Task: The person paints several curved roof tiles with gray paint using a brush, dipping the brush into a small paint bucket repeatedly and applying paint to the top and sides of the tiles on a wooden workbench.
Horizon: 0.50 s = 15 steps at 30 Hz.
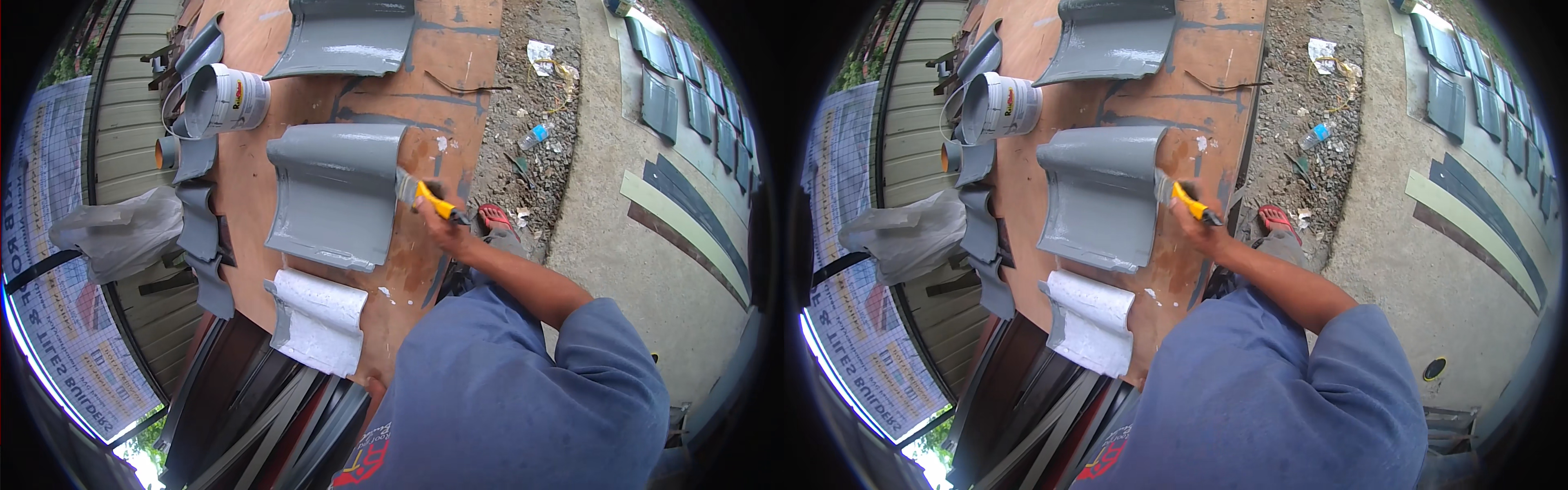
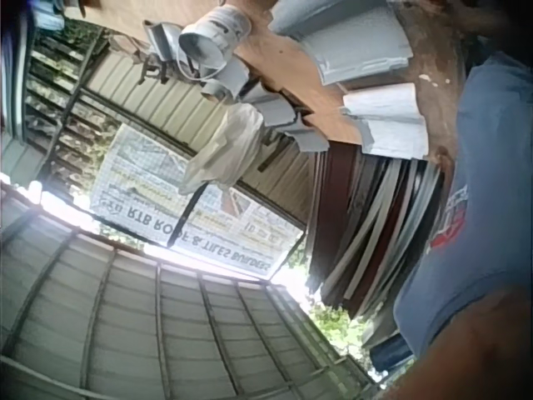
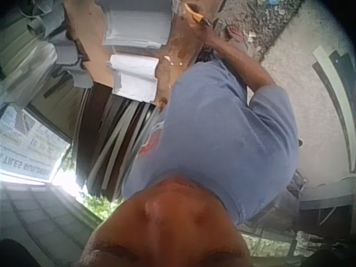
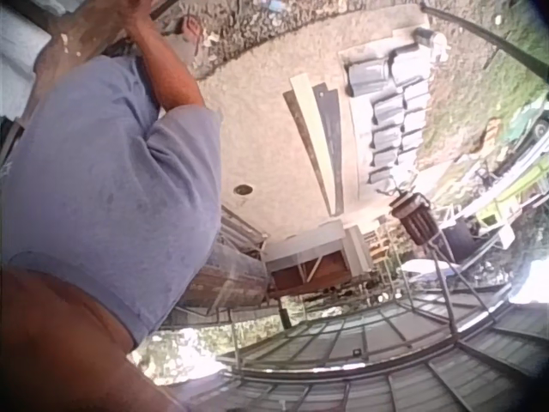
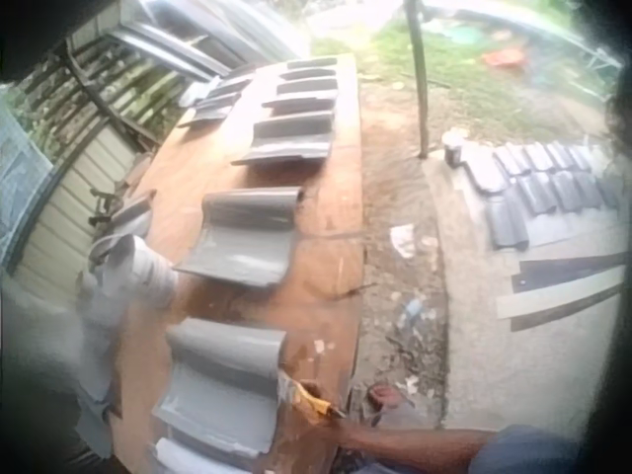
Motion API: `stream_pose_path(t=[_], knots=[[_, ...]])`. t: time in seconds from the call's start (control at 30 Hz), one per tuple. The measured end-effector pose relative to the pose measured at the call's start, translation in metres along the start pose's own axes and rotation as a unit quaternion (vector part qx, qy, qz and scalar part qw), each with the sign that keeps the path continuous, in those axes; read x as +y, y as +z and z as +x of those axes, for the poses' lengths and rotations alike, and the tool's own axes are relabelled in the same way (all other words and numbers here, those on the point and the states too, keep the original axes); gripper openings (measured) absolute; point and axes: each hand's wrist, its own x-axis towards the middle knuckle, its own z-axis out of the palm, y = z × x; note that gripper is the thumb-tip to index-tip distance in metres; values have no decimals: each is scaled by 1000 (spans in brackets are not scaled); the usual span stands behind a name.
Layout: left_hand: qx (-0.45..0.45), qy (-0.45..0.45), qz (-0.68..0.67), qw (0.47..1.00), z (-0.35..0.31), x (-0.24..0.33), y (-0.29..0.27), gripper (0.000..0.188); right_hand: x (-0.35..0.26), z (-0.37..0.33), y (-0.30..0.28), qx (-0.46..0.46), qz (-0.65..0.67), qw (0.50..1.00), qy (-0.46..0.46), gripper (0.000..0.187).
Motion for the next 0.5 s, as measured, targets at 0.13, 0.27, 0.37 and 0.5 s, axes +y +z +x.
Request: stream_pose_path(t=[0.13,0.27,0.37,0.5], knots=[[3,3,9,1000,4,-1,-3,69,10,-22,-4,-80,-106,991,9,28],[8,3,15,1000,7,-5,-5,69,-17,-13,0,36,18,999,-6,29],[9,4,18,1000,9,-7,-6,70,-4,-13,14,50,-26,998,-41,27],[11,5,26,1000,10,-11,-6,70,3,-49,18,2,-85,996,-19,22]])
